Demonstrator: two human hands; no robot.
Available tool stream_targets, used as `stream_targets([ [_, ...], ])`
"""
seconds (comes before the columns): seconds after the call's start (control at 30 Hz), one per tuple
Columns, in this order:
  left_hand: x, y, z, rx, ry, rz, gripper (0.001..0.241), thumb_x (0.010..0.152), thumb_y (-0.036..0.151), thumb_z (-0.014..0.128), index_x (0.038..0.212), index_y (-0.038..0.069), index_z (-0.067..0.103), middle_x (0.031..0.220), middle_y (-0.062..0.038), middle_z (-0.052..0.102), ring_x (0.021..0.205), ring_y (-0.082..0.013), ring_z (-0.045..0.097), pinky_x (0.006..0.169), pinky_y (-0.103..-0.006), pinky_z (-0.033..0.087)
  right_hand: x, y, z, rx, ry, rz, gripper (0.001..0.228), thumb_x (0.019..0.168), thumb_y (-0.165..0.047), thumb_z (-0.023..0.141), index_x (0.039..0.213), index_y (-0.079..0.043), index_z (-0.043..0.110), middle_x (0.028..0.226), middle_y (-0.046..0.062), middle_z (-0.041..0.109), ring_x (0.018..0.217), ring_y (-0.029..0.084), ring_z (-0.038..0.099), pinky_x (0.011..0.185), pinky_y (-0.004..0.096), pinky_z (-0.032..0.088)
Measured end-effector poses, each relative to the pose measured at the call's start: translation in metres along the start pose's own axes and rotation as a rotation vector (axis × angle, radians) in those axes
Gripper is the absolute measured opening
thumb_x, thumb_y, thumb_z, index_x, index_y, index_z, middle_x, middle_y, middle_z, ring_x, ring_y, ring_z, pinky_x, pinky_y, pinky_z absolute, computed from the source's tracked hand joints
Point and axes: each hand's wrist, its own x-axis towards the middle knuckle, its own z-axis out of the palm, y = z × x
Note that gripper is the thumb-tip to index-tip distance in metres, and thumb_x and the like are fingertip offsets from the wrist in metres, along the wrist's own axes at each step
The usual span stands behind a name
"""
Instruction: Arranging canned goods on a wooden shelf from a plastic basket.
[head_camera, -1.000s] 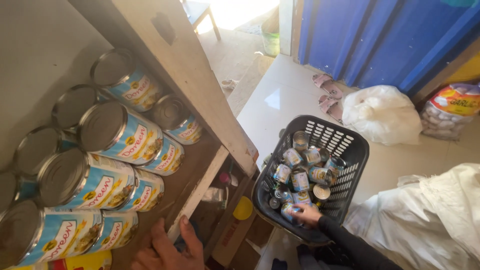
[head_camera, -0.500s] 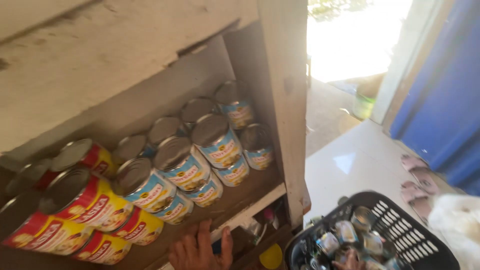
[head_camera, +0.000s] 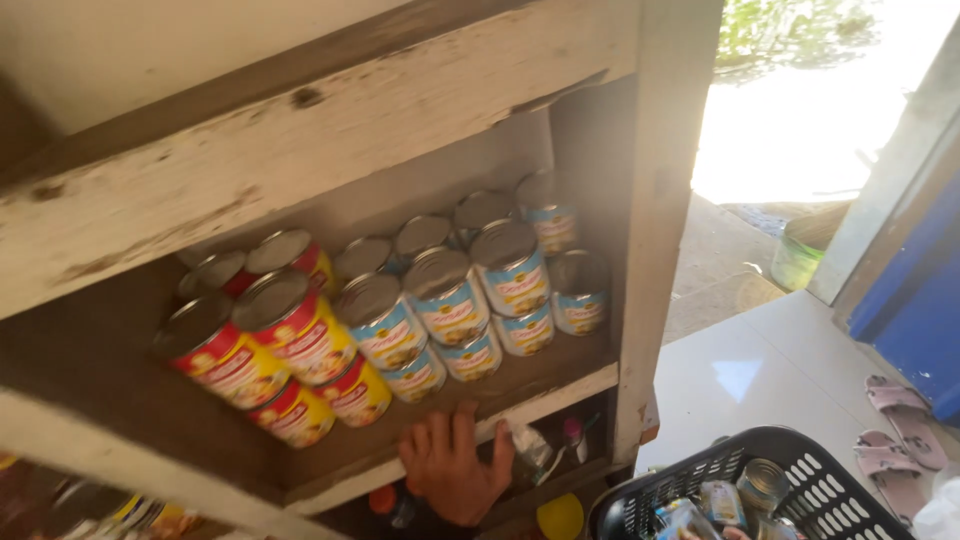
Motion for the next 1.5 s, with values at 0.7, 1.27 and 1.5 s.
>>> stream_targets([
  [0.7,0.009,0.040,-0.042,-1.324,-0.492,-0.310,0.031,0.094,0.022,0.073,0.114,0.000,0.066,0.107,-0.016,0.068,0.095,-0.0212,0.067,0.084,-0.0344,0.055,-0.035,-0.335,0.341,0.517,-0.415,0.145,0.063,0.108,-0.052,0.039,0.144,-0.001,0.044,0.125,0.017,0.065,0.110,0.029,0.066,0.092,0.043,0.054],
  [1.27,0.046,0.030,-0.110,-0.883,-0.121,0.103,0.060,0.089,0.035,0.069,0.125,-0.010,0.056,0.134,-0.027,0.054,0.130,-0.0320,0.049,0.106,-0.0444,0.041,-0.051,-0.362,0.377,0.071,-0.355,-0.271,0.042,0.109,-0.027,0.054,0.137,0.004,0.056,0.113,0.014,0.065,0.100,0.017,0.060,0.086,0.031,0.051],
  [1.5,-0.004,0.031,-0.079,-1.103,0.060,-0.273,0.026,0.098,0.023,0.062,0.111,0.001,0.068,0.121,-0.017,0.071,0.115,-0.0286,0.058,0.104,-0.0409,0.045,-0.085,-0.409,0.403,-0.243,-0.487,-0.603,0.072,0.099,-0.032,0.063,0.157,-0.001,0.034,0.134,0.011,0.050,0.122,0.020,0.051,0.104,0.031,0.041],
])
